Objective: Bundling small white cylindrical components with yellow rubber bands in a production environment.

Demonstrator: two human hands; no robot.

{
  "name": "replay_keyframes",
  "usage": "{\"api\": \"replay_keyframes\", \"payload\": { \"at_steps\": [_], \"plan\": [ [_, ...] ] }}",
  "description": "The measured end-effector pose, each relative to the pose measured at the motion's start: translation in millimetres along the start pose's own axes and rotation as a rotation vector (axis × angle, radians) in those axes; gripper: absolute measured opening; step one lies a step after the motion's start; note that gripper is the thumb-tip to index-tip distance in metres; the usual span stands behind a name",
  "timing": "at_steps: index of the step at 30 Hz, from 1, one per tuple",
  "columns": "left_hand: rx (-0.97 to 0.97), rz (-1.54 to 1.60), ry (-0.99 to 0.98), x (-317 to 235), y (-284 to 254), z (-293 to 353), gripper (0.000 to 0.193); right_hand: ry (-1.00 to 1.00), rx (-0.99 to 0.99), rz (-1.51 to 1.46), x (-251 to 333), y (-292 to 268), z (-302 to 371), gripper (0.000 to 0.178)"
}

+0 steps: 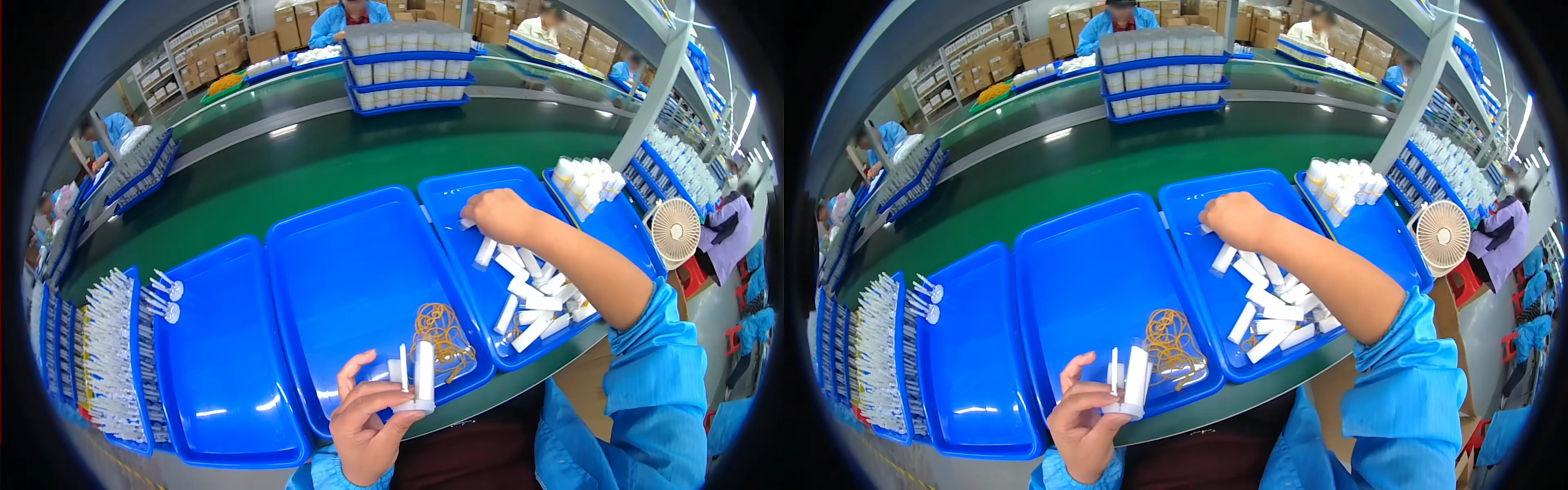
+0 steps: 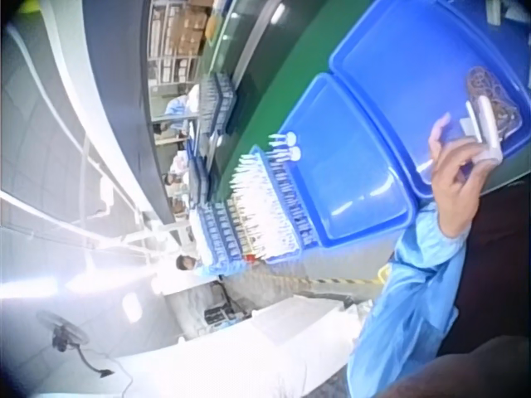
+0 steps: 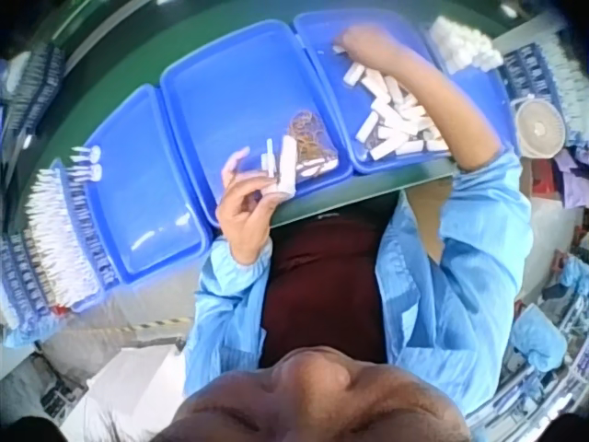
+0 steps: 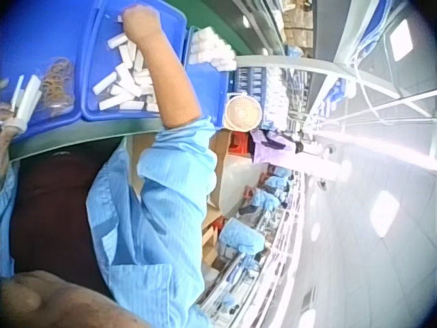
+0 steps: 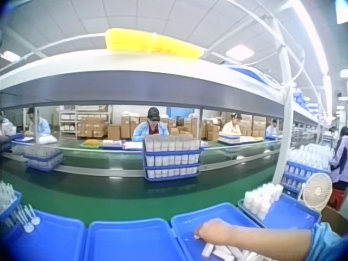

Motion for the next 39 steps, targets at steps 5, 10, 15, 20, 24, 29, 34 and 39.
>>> {"api": "replay_keyframes", "payload": {
  "at_steps": [5,10,15,20,24,29,34,39],
  "plan": [
    [0.009,-0.082,0.041,-5,-1,1,0.017,0.224,-0.313,-0.658,19,-56,16,0.035],
    [0.090,-0.095,0.027,-8,8,3,0.012,0.113,-0.056,-1.701,93,-95,51,0.052],
    [0.118,-0.038,-0.023,-14,16,1,0.009,0.012,0.153,-2.023,119,-84,61,0.047],
    [0.133,-0.041,-0.024,-20,16,0,0.010,0.026,0.329,-2.245,126,-85,66,0.040],
    [0.159,-0.045,0.016,-22,15,-1,0.012,-0.096,0.160,-1.729,117,-89,66,0.026],
    [0.331,-0.296,0.244,-7,14,1,0.036,-0.189,-0.021,-0.914,108,-115,74,0.022],
    [0.237,-0.333,0.178,-31,18,4,0.017,-0.110,0.269,-1.361,111,-105,77,0.024],
    [0.295,-0.405,0.245,-28,23,6,0.016,-0.125,0.316,-1.373,110,-102,78,0.024]
  ]
}}
Point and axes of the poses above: each hand's wrist, its own z-axis away from the middle knuckle, its own y-axis out of the palm, x = y × z, the point moved 6 cm from there along -z, towards the middle knuckle, and after that the axes turned 10 degrees about z, right-handed, at the moved point
